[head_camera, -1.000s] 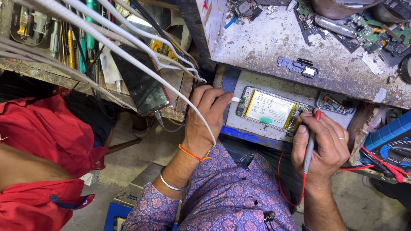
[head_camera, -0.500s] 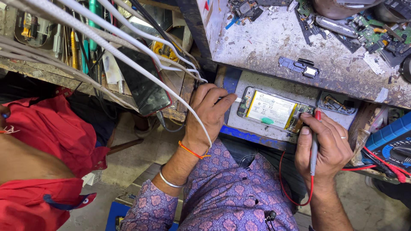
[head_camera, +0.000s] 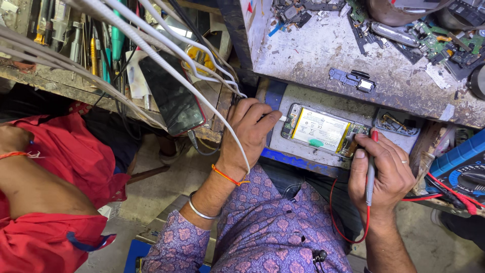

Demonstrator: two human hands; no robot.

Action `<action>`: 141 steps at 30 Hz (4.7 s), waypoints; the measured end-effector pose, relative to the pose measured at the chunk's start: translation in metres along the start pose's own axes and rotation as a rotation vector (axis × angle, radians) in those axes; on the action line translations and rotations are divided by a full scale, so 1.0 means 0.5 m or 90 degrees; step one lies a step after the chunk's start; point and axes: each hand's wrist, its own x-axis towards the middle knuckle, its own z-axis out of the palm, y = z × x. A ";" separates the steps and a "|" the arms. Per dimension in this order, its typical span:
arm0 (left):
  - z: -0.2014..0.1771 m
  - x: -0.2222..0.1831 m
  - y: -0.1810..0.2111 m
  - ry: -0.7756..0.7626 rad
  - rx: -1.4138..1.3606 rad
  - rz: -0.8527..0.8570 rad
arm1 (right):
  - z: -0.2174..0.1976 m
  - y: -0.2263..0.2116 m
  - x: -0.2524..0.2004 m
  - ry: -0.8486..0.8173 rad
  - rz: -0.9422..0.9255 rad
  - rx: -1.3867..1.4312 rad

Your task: The person tests the internal components of a mobile phone using a multimeter and subsequently applies heat to the device using a soldering iron.

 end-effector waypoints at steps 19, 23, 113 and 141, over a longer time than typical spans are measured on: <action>0.009 -0.003 -0.005 -0.058 -0.027 0.146 | 0.002 -0.007 0.011 0.014 -0.024 -0.006; 0.015 -0.002 -0.002 -0.066 -0.049 0.131 | 0.000 -0.007 0.011 0.012 -0.020 -0.003; -0.008 -0.170 0.121 -0.078 -0.243 0.024 | -0.038 -0.073 -0.059 -0.322 -0.163 0.264; -0.001 -0.213 0.054 -0.093 -0.147 0.045 | -0.340 0.509 -0.439 -0.127 -0.120 0.680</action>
